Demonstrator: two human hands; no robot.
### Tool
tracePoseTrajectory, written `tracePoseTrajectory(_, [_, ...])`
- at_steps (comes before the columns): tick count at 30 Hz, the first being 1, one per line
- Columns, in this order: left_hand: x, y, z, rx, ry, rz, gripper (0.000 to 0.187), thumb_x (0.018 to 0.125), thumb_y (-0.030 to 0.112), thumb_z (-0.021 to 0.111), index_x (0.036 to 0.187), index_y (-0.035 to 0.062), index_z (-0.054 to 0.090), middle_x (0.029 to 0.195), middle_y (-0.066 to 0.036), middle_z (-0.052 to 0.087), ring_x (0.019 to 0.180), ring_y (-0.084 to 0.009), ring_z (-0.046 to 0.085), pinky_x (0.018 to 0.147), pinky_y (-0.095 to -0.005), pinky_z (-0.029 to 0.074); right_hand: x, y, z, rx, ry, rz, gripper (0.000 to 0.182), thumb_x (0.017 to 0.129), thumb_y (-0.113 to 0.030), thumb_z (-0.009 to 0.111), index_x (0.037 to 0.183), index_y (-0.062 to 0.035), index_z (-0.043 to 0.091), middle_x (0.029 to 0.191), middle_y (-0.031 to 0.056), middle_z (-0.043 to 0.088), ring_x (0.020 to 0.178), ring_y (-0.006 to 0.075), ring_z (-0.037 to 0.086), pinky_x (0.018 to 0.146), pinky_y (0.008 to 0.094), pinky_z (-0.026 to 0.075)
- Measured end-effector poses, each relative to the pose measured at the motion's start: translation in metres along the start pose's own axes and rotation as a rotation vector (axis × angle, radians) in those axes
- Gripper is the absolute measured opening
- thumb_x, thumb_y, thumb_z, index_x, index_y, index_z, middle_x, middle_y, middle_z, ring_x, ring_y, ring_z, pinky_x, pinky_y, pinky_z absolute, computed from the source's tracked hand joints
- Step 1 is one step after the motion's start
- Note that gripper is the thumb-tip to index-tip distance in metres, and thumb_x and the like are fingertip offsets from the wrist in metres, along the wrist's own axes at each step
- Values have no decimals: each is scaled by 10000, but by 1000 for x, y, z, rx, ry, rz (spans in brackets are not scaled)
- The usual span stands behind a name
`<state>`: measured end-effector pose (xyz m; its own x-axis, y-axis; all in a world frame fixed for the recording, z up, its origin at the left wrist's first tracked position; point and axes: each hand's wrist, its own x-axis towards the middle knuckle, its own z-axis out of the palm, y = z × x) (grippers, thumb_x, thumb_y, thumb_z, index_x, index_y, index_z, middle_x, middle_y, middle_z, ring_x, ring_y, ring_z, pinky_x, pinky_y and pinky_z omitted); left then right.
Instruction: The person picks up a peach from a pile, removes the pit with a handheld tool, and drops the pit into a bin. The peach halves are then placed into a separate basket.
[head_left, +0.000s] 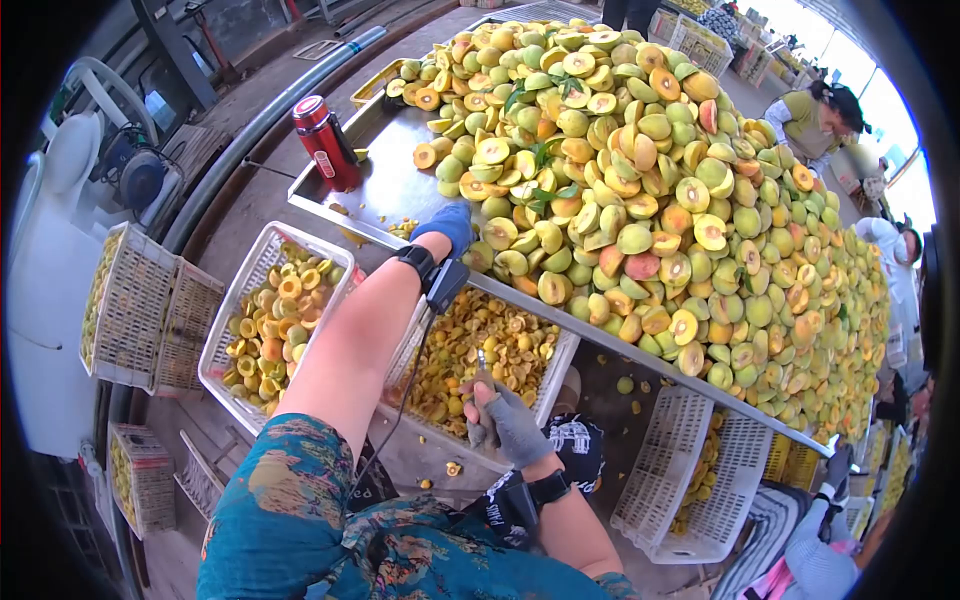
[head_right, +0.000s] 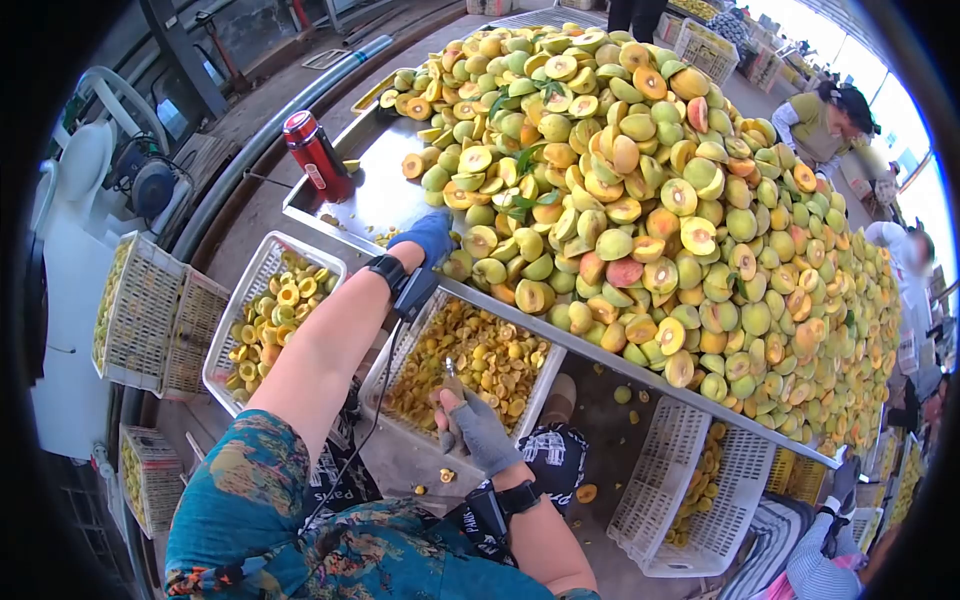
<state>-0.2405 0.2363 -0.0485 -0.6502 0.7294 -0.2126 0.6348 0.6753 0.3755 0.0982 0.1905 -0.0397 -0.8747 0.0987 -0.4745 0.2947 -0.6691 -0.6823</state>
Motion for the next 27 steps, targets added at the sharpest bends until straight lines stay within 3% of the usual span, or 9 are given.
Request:
tracePoseTrajectory(3, [-34,-3,-14,-92,182,18,449,810,265,703,1094,-14,497,1049,-240,628,967,-373,639,840,-419,510,1,2,3,-160,103,-53,418,964,-414,552,1109,-23,580,757,-19,553,616,59,515,526,206,395])
tracePoseTrajectory(6, [-93,-3,-26,-1003,258,12,295,840,194,675,981,73,447,903,-100,553,733,-173,597,657,-322,527,-2,3,14,-227,131,-160,350,954,-339,588,1077,-12,592,754,-20,548,674,72,513,610,236,431])
tracePoseTrajectory(11, [-218,28,-34,-1678,163,195,546,1002,523,392,1241,45,500,932,-71,587,695,-173,580,564,-280,468,-26,-11,50,-653,252,-482,351,922,-313,631,1065,4,582,777,95,645,701,199,631,632,325,488])
tracePoseTrajectory(12, [-238,31,-33,-1641,134,161,612,1007,563,302,1220,33,523,973,-75,606,753,-168,590,650,-286,494,-31,-14,60,-696,269,-519,364,907,-306,649,1072,8,569,805,178,662,723,297,669,631,376,506])
tracePoseTrajectory(16, [-301,56,-41,-1416,268,223,542,1027,500,327,1119,25,571,1016,-78,619,878,-148,591,794,-292,496,-64,-30,103,-880,329,-708,344,897,-268,662,1093,-3,561,767,211,639,709,354,668,623,419,506])
tracePoseTrajectory(19, [-333,68,-44,-1087,460,346,516,1033,468,335,1129,16,564,1033,-79,612,890,-143,581,810,-279,483,-75,-25,118,-952,341,-758,322,894,-263,658,1058,-7,551,749,227,636,702,401,661,600,446,501])
tracePoseTrajectory(20, [-341,73,-44,-1498,316,229,479,1035,433,348,1135,15,559,1034,-73,602,909,-143,574,837,-279,470,-77,-22,122,-960,340,-762,322,894,-263,658,1058,-7,551,749,227,636,702,401,661,600,446,501])
tracePoseTrajectory(21, [-349,75,-49,-1503,321,233,479,1035,433,348,1135,15,559,1034,-73,602,909,-143,574,837,-279,470,-79,-19,126,-1003,368,-772,312,891,-257,657,1040,-7,543,749,235,634,706,426,650,589,461,495])
tracePoseTrajectory(27, [-367,80,-58,-1061,533,386,549,1020,507,341,1099,19,579,1000,-58,597,905,-147,567,842,-291,461,-91,-11,136,-1097,377,-745,300,880,-242,650,1025,-15,519,760,263,622,743,468,623,593,503,482])
